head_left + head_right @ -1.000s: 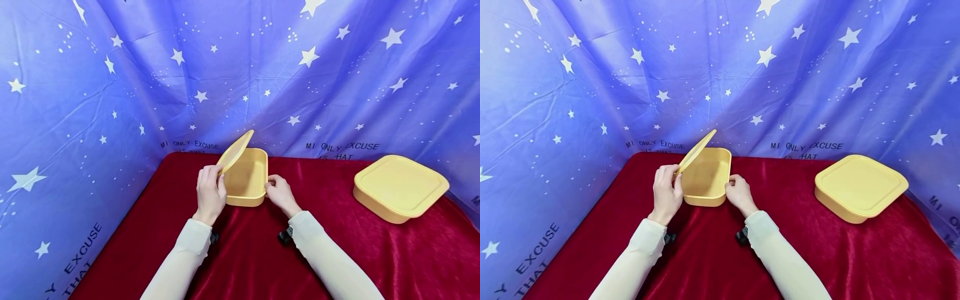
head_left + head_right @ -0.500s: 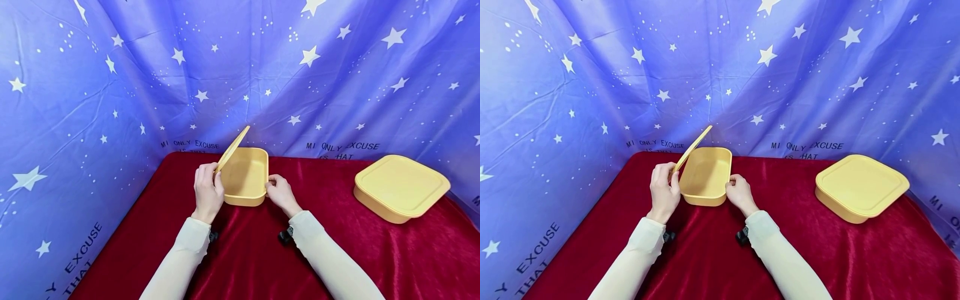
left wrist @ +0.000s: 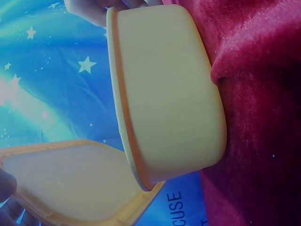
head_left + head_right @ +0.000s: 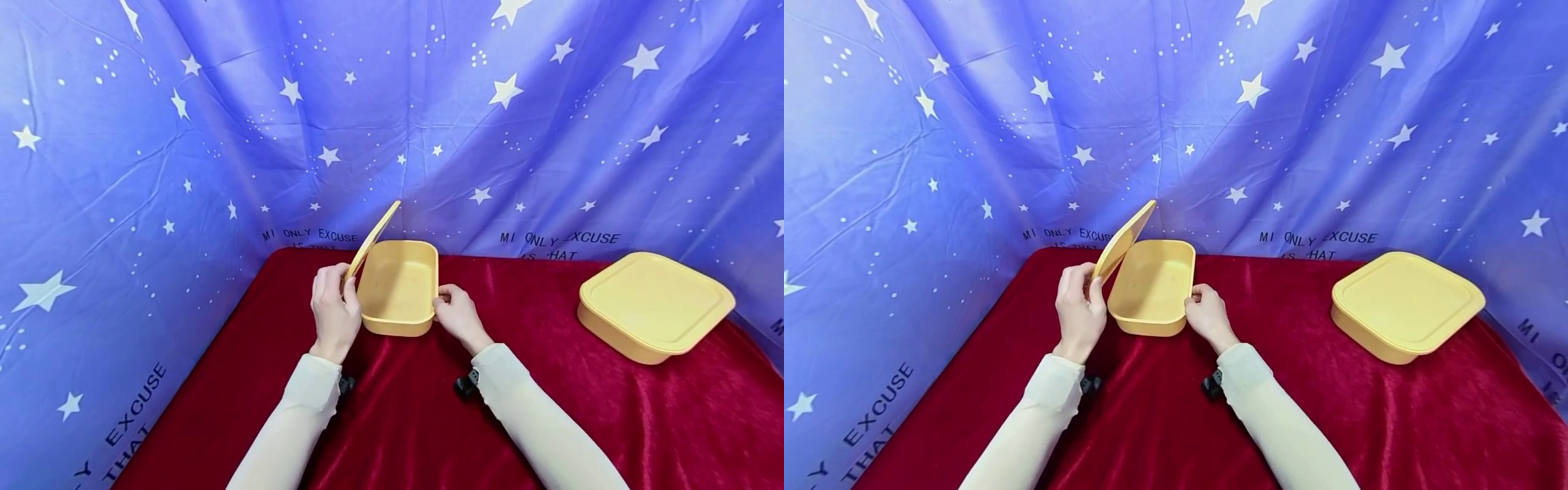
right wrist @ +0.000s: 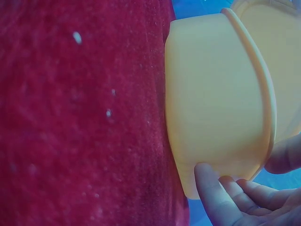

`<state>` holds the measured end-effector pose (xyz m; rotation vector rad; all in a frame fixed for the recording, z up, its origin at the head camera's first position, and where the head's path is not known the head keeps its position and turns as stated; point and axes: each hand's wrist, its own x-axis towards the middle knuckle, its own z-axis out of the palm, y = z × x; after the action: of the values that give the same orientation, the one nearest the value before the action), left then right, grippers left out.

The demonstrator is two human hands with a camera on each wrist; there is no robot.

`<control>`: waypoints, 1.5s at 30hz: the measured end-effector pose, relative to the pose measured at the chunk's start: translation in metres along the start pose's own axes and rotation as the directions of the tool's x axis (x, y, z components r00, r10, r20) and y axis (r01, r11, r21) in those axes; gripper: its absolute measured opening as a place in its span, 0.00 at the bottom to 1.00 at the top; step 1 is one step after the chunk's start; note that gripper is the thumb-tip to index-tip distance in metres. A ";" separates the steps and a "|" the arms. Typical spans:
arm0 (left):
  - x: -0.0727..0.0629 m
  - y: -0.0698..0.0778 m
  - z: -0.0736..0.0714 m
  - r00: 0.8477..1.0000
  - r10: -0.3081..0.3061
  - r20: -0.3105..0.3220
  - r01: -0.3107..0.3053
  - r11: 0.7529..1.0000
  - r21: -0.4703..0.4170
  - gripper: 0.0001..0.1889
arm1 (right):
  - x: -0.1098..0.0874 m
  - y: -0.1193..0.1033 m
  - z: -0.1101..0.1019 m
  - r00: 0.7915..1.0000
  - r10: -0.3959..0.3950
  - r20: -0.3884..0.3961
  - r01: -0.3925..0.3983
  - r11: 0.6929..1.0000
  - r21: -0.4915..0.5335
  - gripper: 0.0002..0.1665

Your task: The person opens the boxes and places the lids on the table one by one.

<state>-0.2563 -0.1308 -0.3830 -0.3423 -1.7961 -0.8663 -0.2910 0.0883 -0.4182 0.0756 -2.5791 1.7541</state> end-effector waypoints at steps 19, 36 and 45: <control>0.006 -0.003 -0.008 0.992 -0.119 -0.031 0.118 0.993 -0.029 0.07 | 0.001 0.000 0.000 1.000 0.004 0.001 -0.004 1.000 -0.011 0.19; 0.009 -0.008 -0.013 0.969 -0.236 -0.066 0.229 0.968 -0.106 0.07 | -0.001 0.000 0.001 1.000 -0.007 -0.017 0.007 1.000 -0.012 0.19; 0.011 -0.014 -0.015 0.934 -0.334 -0.131 0.311 0.935 -0.169 0.07 | -0.001 0.000 0.000 1.000 -0.004 -0.011 0.004 1.000 -0.013 0.18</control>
<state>-0.2584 -0.1523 -0.3762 -0.0651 -1.6691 -1.2267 -0.2899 0.0880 -0.4189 0.0707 -2.5805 1.7307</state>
